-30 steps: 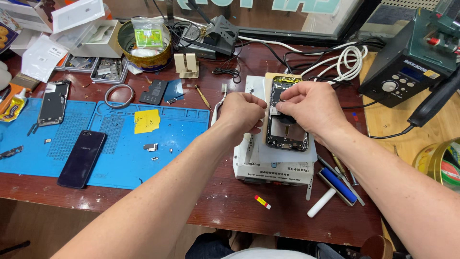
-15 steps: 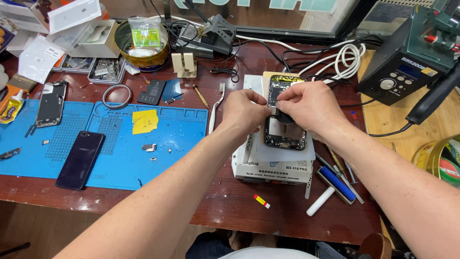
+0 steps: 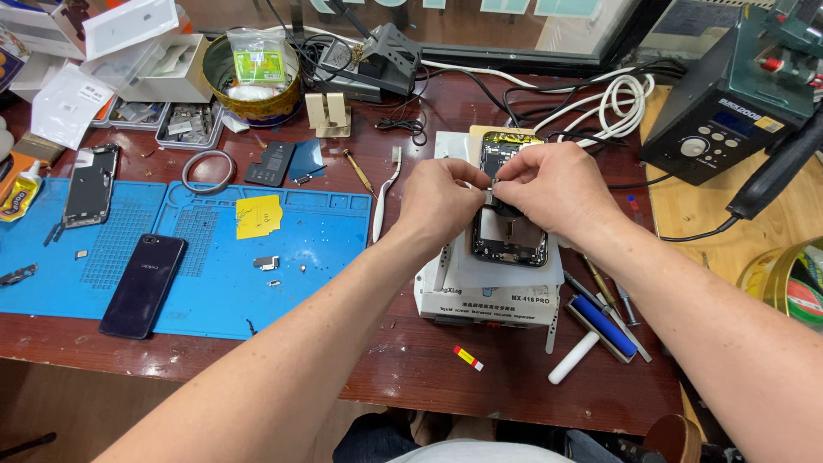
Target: The person works on a disassembled smartphone, using a screwdriver to tighten screws on the internal frame and connecting ribbon cables to the motherboard. The person handles the phone chassis, internal components, and tools on a cluttered workbench.
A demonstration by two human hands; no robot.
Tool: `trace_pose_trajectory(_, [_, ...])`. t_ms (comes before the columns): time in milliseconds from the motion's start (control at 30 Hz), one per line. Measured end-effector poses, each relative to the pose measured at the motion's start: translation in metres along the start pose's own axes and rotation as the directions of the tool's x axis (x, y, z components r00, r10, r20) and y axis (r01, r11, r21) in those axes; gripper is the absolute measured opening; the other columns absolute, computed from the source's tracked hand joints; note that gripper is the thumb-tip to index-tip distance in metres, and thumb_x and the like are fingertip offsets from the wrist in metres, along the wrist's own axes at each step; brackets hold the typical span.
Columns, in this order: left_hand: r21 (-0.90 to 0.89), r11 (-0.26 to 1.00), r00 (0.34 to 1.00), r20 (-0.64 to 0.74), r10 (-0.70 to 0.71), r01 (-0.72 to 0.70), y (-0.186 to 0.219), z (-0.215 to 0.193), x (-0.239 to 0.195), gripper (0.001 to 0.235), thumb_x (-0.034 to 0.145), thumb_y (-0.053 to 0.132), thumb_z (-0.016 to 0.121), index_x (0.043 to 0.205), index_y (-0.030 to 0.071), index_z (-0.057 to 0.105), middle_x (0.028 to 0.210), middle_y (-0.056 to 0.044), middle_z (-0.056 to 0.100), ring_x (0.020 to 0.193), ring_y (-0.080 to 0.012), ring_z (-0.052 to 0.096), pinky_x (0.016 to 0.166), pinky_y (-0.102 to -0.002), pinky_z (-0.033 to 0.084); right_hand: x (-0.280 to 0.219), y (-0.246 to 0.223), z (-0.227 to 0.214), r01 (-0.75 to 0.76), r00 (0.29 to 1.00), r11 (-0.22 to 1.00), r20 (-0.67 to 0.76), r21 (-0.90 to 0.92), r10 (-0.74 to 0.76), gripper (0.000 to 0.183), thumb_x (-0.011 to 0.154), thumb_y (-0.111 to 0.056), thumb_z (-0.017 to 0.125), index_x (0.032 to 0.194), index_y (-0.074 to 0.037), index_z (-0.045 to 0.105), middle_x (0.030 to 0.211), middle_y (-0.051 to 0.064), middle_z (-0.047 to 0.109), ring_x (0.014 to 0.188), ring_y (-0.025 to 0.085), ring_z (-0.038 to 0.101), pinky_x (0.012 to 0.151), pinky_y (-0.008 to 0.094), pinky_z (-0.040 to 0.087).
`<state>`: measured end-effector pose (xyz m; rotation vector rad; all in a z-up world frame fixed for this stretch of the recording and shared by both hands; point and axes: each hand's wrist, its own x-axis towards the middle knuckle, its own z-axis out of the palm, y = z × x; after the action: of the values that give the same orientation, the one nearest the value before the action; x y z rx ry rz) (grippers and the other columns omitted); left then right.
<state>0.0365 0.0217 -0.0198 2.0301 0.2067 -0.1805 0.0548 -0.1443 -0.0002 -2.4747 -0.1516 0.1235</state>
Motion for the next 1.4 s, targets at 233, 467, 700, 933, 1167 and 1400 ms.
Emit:
trace_pose_trajectory(233, [-0.05,0.988,0.983,-0.097,-0.153,0.149,0.007,0.0,-0.005,0.047,0.068,0.012,0.081,0.112,0.01,0.066,0.097,-0.012,0.076,0.09,-0.0222,0.076,0.081,-0.036,0.058,0.004,0.002,0.004,0.022,0.999,1.0,-0.022,-0.022,-0.023,0.024,0.075,-0.02,0.082,0.096,-0.007,0.079,0.081,0.007,0.078,0.075,0.016,0.076,0.073,0.032,0.059])
trace_pose_trajectory(467, [-0.019,0.993,0.983,-0.144,-0.114,0.113,0.011,0.006,-0.006,0.05,0.068,0.018,0.085,0.113,0.008,0.065,0.104,-0.015,0.075,0.097,-0.0246,0.074,0.084,-0.038,0.057,0.002,-0.002,0.005,0.06,0.997,0.997,-0.038,-0.055,-0.062,0.029,0.074,-0.019,0.082,0.101,-0.008,0.079,0.082,0.007,0.078,0.076,0.018,0.075,0.075,0.033,0.059])
trace_pose_trajectory(700, [-0.209,0.951,0.971,-0.02,-0.237,0.228,0.008,0.0,-0.004,0.035,0.072,0.013,0.078,0.106,0.006,0.071,0.09,-0.011,0.079,0.078,-0.022,0.077,0.069,-0.038,0.061,-0.005,-0.01,0.004,0.031,0.999,0.998,-0.032,-0.057,-0.033,0.032,0.075,-0.02,0.081,0.105,-0.008,0.078,0.081,0.006,0.078,0.076,0.017,0.075,0.075,0.034,0.058])
trace_pose_trajectory(933, [-0.136,0.977,0.982,-0.066,-0.176,0.166,0.008,0.003,-0.006,0.027,0.071,0.017,0.084,0.094,0.007,0.073,0.089,-0.009,0.077,0.079,-0.0168,0.074,0.072,-0.034,0.059,-0.005,-0.011,0.003,0.045,0.998,0.996,-0.044,-0.076,-0.049,0.036,0.074,-0.021,0.082,0.107,-0.008,0.077,0.08,0.006,0.078,0.075,0.018,0.075,0.073,0.035,0.059])
trace_pose_trajectory(1167, [-0.165,0.968,0.978,-0.058,-0.2,0.189,0.008,0.005,-0.001,0.019,0.071,0.01,0.078,0.089,0.006,0.073,0.085,-0.007,0.077,0.075,-0.0155,0.073,0.068,-0.032,0.059,-0.003,0.003,-0.008,-0.085,0.996,0.989,-0.007,0.122,0.086,0.029,0.08,-0.012,0.072,0.108,-0.008,0.077,0.081,0.006,0.078,0.072,0.016,0.075,0.069,0.033,0.059])
trace_pose_trajectory(1400, [-0.282,0.932,0.972,0.02,-0.233,0.229,0.003,0.004,0.006,0.021,0.071,0.009,0.078,0.09,0.005,0.07,0.08,-0.005,0.072,0.064,-0.0131,0.066,0.049,-0.03,0.053,-0.005,0.015,-0.004,0.033,0.999,0.997,-0.025,0.07,-0.031,0.022,0.079,-0.014,0.076,0.1,-0.007,0.079,0.084,0.006,0.079,0.075,0.013,0.075,0.073,0.03,0.058])
